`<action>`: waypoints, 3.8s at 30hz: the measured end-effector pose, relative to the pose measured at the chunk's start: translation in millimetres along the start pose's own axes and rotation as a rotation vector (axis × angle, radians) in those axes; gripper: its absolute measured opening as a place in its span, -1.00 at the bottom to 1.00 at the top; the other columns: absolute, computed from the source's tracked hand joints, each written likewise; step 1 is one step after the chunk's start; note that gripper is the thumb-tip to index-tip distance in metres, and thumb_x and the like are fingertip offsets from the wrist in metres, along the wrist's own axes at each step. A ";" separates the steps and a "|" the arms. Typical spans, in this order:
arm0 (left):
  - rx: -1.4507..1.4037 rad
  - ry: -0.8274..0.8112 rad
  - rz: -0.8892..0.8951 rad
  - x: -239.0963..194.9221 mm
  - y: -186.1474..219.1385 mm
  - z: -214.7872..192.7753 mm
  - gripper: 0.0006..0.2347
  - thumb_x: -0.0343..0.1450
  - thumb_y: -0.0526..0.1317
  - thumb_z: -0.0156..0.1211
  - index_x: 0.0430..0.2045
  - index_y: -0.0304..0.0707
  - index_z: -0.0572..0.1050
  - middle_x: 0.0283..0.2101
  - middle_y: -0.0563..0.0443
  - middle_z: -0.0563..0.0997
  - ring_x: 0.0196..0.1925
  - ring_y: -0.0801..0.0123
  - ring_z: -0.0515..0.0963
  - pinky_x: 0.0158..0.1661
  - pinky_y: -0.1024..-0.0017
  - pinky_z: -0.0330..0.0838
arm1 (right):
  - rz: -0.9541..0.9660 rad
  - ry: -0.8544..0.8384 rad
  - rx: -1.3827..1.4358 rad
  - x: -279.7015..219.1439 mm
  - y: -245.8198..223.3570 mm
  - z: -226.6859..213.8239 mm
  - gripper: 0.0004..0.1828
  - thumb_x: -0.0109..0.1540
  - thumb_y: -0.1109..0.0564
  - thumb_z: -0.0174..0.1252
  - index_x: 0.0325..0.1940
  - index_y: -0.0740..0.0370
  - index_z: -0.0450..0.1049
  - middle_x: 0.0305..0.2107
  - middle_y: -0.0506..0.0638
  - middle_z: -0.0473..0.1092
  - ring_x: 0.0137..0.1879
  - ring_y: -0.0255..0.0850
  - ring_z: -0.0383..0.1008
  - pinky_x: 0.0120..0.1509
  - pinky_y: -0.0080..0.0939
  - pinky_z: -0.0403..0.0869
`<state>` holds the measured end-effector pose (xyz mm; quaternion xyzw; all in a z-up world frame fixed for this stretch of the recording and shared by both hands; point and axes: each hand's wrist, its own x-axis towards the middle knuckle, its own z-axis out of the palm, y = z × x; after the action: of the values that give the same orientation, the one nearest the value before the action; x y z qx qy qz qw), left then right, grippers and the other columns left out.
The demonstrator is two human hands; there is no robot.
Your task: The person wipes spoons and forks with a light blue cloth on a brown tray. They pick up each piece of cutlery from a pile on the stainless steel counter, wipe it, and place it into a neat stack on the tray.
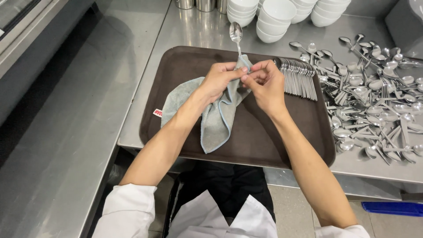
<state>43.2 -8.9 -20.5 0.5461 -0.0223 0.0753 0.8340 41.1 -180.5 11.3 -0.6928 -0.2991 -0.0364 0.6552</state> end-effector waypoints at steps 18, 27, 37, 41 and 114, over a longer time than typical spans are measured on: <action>0.258 0.113 0.229 3.5 32.7 -25.8 -0.76 0.34 -0.30 0.48 -0.15 -0.32 0.64 -0.27 -0.05 0.75 -0.28 0.45 0.73 -0.29 0.52 0.71 | 0.181 -0.309 -0.333 -1.2 -42.5 -18.0 -0.71 0.14 0.28 0.31 -0.04 0.22 0.61 -0.65 0.07 0.47 -0.53 -0.25 0.45 -0.35 -0.31 0.45; 0.508 -0.071 0.130 -19.9 53.3 -14.6 -0.68 0.21 -0.38 0.55 -0.18 -0.34 0.63 -0.26 -0.10 0.73 -0.25 0.45 0.70 -0.27 0.50 0.68 | 0.156 -0.284 -0.611 0.1 -32.3 -15.5 -0.88 0.10 0.15 0.28 -0.32 0.07 0.69 -0.57 0.00 0.54 -0.40 -0.10 0.57 -0.21 -0.14 0.52; 0.919 0.181 0.213 -20.2 58.7 -6.6 -0.84 0.30 -0.14 0.52 -0.32 -0.03 0.70 -0.37 -0.02 0.73 -0.21 0.29 0.74 -0.26 0.51 0.64 | 0.244 -0.255 -0.596 5.4 -39.6 -22.6 -0.84 0.08 0.19 0.30 -0.27 0.14 0.70 -0.52 0.00 0.57 -0.34 -0.15 0.58 -0.17 -0.15 0.52; 1.004 0.279 0.255 -18.6 53.6 -12.5 -0.88 0.32 -0.14 0.49 -0.33 0.02 0.70 -0.37 -0.05 0.73 -0.18 0.19 0.73 -0.24 0.40 0.65 | 0.227 -0.137 -0.743 14.1 -6.3 -47.9 -0.86 0.09 0.22 0.31 -0.29 0.14 0.70 -0.53 0.05 0.57 -0.32 0.01 0.62 -0.19 -0.08 0.53; 0.837 0.125 0.311 -9.2 26.1 -29.6 -0.63 0.64 -0.07 0.10 -0.62 0.00 0.26 -0.46 0.39 0.16 -0.36 0.66 0.12 -0.37 0.51 0.01 | -0.147 0.518 -0.577 21.7 -60.2 -154.3 -0.76 0.29 0.11 0.22 -0.39 0.10 0.32 -0.61 -0.14 0.48 -0.46 -0.35 0.47 -0.26 -0.28 0.40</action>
<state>28.9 27.4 -9.8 0.8210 -0.0214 0.2353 0.5197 83.7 -318.2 95.6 -0.7932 -0.1503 -0.3394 0.4828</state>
